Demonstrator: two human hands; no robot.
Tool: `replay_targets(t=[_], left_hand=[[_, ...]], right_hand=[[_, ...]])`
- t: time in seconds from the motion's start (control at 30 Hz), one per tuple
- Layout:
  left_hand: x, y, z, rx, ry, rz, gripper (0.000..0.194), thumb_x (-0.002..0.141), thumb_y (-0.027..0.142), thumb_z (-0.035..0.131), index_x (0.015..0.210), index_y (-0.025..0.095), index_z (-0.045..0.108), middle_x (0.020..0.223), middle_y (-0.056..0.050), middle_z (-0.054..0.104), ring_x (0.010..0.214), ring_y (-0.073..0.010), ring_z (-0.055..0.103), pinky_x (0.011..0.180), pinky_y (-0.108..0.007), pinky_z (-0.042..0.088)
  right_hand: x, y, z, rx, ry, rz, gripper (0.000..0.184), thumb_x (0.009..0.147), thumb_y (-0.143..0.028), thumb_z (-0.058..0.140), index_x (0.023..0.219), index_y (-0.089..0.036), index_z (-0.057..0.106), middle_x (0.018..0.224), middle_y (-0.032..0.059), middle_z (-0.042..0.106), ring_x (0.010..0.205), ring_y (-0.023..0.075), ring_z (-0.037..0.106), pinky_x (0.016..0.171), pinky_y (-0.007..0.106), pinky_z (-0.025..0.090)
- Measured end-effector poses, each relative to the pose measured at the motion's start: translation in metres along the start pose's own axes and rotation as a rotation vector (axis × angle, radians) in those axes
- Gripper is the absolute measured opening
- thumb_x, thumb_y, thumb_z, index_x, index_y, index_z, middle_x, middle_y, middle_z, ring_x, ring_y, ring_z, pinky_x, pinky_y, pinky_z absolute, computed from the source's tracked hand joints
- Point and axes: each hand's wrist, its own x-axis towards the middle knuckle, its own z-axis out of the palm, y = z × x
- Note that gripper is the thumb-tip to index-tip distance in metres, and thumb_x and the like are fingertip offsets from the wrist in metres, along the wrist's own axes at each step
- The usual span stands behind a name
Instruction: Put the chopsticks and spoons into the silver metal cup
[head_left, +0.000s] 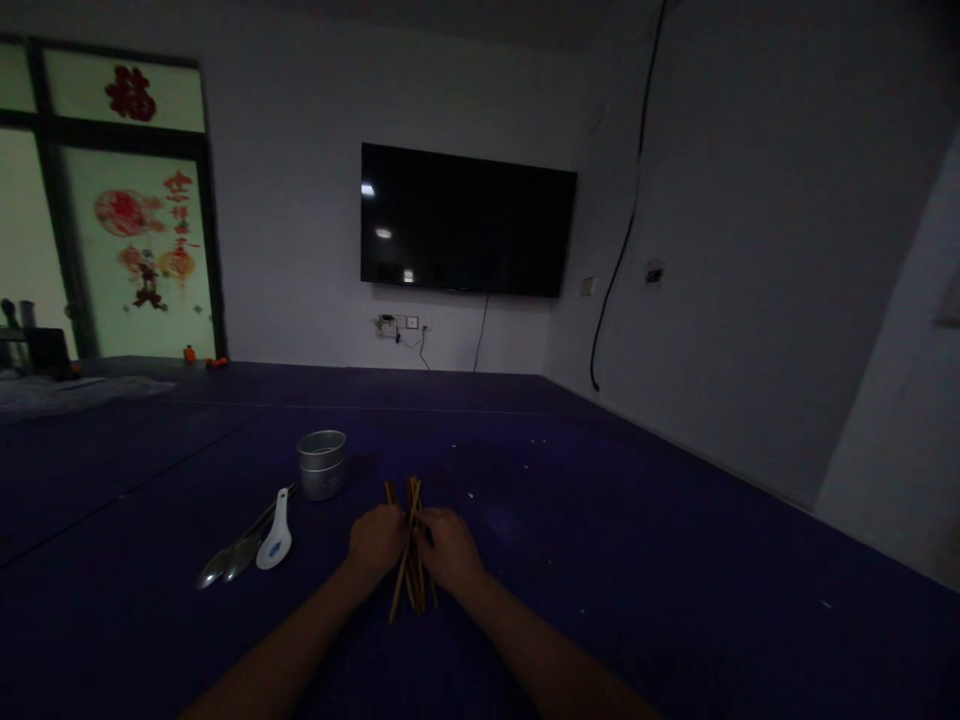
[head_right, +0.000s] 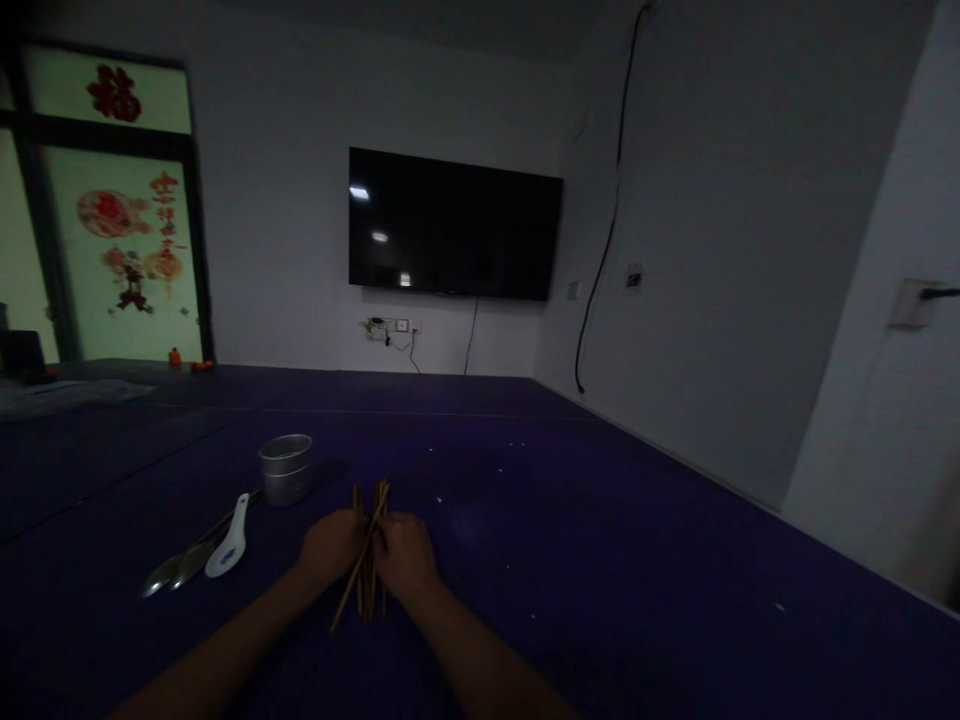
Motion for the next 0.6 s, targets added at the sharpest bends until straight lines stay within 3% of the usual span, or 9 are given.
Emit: replay_targets(t=[0.27, 0.47, 0.6], left_hand=[[0.0001, 0.0013, 0.0015, -0.095, 0.006, 0.074, 0.035, 0.087, 0.031, 0.029, 0.092, 0.016, 0.06, 0.094, -0.013, 0.066, 0.091, -0.0241, 0.061, 0.08, -0.033, 0.044], [0.0042, -0.0023, 0.0064, -0.245, 0.024, 0.126, 0.033, 0.087, 0.033, 0.033, 0.112, 0.021, 0.051, 0.11, -0.01, 0.061, 0.101, -0.0205, 0.056, 0.087, -0.03, 0.04], [0.0062, -0.0044, 0.008, -0.223, 0.0, 0.145, 0.037, 0.088, 0.033, 0.031, 0.12, 0.021, 0.045, 0.115, -0.009, 0.058, 0.104, -0.0198, 0.055, 0.088, -0.029, 0.039]], right_hand=[[0.001, 0.0022, 0.0018, -0.003, -0.006, -0.04, 0.027, 0.082, -0.016, 0.044, 0.099, -0.018, 0.064, 0.096, 0.0076, 0.066, 0.095, 0.0182, 0.058, 0.083, 0.026, 0.037], [0.0015, 0.0033, 0.0034, -0.022, 0.026, -0.065, 0.025, 0.083, -0.016, 0.042, 0.092, -0.017, 0.065, 0.094, 0.0086, 0.067, 0.094, 0.018, 0.059, 0.083, 0.025, 0.038], [0.0019, 0.004, 0.004, -0.035, 0.014, -0.073, 0.025, 0.083, -0.016, 0.042, 0.094, -0.018, 0.065, 0.094, 0.0082, 0.067, 0.093, 0.0176, 0.059, 0.082, 0.025, 0.038]])
